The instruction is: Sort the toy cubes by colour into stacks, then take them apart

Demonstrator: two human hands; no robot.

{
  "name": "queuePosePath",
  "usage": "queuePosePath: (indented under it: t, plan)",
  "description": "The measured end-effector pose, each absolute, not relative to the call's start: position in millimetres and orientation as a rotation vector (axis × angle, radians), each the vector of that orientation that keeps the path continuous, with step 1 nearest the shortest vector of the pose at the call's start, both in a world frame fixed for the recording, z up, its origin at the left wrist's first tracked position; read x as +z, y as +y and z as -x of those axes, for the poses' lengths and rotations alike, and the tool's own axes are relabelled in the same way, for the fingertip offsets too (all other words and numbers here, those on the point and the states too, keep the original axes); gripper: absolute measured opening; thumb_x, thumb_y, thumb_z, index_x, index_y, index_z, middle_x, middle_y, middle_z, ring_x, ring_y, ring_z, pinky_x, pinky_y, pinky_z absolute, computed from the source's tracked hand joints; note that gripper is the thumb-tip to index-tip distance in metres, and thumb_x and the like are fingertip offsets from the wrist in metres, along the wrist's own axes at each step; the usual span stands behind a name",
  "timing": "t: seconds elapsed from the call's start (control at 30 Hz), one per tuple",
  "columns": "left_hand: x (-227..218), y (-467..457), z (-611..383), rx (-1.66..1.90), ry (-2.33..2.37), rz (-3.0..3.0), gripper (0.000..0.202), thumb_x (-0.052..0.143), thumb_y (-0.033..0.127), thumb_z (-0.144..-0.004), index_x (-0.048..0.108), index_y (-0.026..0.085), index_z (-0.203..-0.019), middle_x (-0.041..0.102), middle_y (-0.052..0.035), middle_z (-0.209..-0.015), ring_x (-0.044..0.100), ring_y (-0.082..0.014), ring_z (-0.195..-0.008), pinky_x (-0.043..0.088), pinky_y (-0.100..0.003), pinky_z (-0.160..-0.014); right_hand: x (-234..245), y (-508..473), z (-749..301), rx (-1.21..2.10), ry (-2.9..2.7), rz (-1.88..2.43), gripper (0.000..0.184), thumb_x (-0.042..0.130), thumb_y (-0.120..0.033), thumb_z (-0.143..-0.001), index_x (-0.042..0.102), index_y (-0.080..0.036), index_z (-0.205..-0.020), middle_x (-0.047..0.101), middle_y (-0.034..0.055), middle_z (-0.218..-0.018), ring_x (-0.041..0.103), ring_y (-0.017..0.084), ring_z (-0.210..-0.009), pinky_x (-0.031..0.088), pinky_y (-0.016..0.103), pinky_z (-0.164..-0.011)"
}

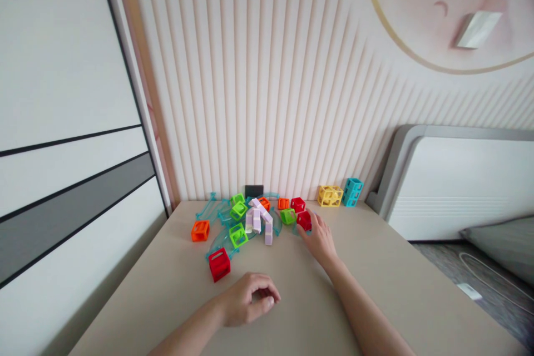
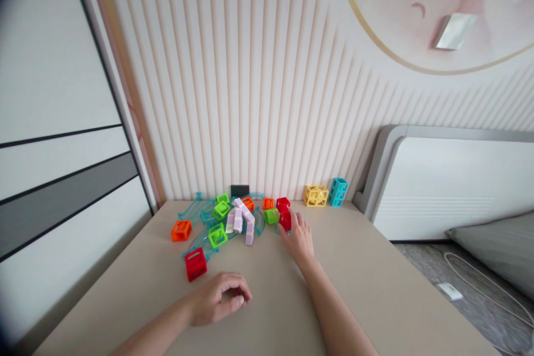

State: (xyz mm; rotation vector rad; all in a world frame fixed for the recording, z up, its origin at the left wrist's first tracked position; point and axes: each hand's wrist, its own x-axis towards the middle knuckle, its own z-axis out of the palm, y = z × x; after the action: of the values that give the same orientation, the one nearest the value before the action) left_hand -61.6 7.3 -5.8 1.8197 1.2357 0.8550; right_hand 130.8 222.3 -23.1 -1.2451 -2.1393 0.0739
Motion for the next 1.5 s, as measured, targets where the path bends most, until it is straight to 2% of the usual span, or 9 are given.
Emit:
queuePosePath:
  t: [0.2,0.47,0.63,0.73,0.87,1.0,1.1,1.23,1.5]
  plan:
    - [-2.7,6.5,62.0,0.869,1.224,-1.829,0.021,0.058,0.030,-0.088,0.075,0.020,-0.097,0.071,-0.0050,-0.091,0.065,-0.0183,-0.083,0.051,-0.027,-0.077,-26.6,232.1,-134.9,0.155,-2.137,1.237,0.044,0.053,-0.037,-0.091,0.056,-0.019,-0.131,0.068,0.0120,-0.119,0.064,0.028,-0.109,0.047,0.041,-0.094]
    - [-6.4,5.4,61.7,0.899,1.217,-1.876,0.022,0.055,0.023,-0.089,0.072,0.019,-0.102,0.072,-0.0070,-0.093,0.067,-0.0185,-0.082,0.053,-0.027,-0.076,-22.7,225.8,-130.4,0.225,-2.045,1.269,0.039,0.044,-0.036,-0.095,0.058,-0.022,-0.128,0.067,0.0092,-0.120,0.068,0.026,-0.098,0.050,0.036,-0.081]
    - [2.3,-0.6,77.1,1.058,1.369,-2.325,0.034,0.052,0.017,-0.091,0.066,0.022,-0.121,0.072,-0.0098,-0.101,0.064,-0.0243,-0.101,0.048,-0.039,-0.097,-21.8,227.4,-131.9,0.259,-2.025,1.279,0.040,0.039,-0.038,-0.098,0.058,-0.021,-0.128,0.066,0.0090,-0.120,0.067,0.026,-0.100,0.050,0.036,-0.081]
    - [7.1,-2.5,100.5,1.231,1.576,-2.465,0.039,0.051,0.015,-0.092,0.064,0.024,-0.127,0.071,-0.0105,-0.109,0.063,-0.0264,-0.108,0.045,-0.041,-0.100,-20.5,227.1,-132.2,0.282,-2.027,1.280,0.041,0.037,-0.039,-0.099,0.058,-0.020,-0.129,0.066,0.0097,-0.121,0.067,0.027,-0.101,0.049,0.037,-0.083]
    - [8.0,-1.9,134.7,1.328,1.964,-2.395,0.033,0.055,0.019,-0.092,0.068,0.024,-0.121,0.071,-0.0099,-0.104,0.063,-0.0273,-0.105,0.046,-0.041,-0.098,-17.5,225.8,-131.8,0.290,-2.028,1.302,0.043,0.035,-0.040,-0.100,0.057,-0.020,-0.130,0.066,0.0104,-0.121,0.066,0.027,-0.103,0.049,0.036,-0.084]
    - [7.2,-0.2,151.1,1.173,2.165,-2.345,0.022,0.055,0.025,-0.093,0.071,0.022,-0.107,0.070,-0.0087,-0.099,0.063,-0.0260,-0.097,0.048,-0.040,-0.091,-17.0,226.5,-131.7,0.291,-2.028,1.341,0.044,0.033,-0.042,-0.100,0.059,-0.019,-0.129,0.067,0.0113,-0.119,0.066,0.027,-0.103,0.048,0.036,-0.084]
    - [7.2,0.7,148.5,1.052,2.205,-2.329,0.020,0.051,0.026,-0.095,0.071,0.022,-0.099,0.070,-0.0066,-0.094,0.063,-0.0230,-0.091,0.050,-0.036,-0.085,-18.4,227.8,-131.7,0.299,-2.043,1.383,0.047,0.032,-0.043,-0.100,0.058,-0.017,-0.130,0.067,0.0130,-0.121,0.066,0.028,-0.104,0.047,0.036,-0.085]
    - [6.3,1.4,139.6,0.935,2.210,-2.307,0.022,0.049,0.025,-0.096,0.070,0.022,-0.097,0.069,-0.0057,-0.094,0.063,-0.0214,-0.091,0.050,-0.035,-0.086,-19.2,228.5,-131.8,0.303,-2.057,1.403,0.048,0.030,-0.042,-0.101,0.057,-0.017,-0.130,0.067,0.0136,-0.122,0.066,0.029,-0.106,0.046,0.036,-0.086]
    - [2.6,3.3,134.8,0.827,2.189,-2.272,0.021,0.051,0.021,-0.094,0.071,0.022,-0.089,0.069,-0.0050,-0.094,0.064,-0.0209,-0.091,0.050,-0.034,-0.085,-16.6,227.7,-132.4,0.291,-2.034,1.355,0.039,0.036,-0.042,-0.098,0.063,-0.022,-0.117,0.071,0.0096,-0.110,0.067,0.026,-0.095,0.045,0.034,-0.077]
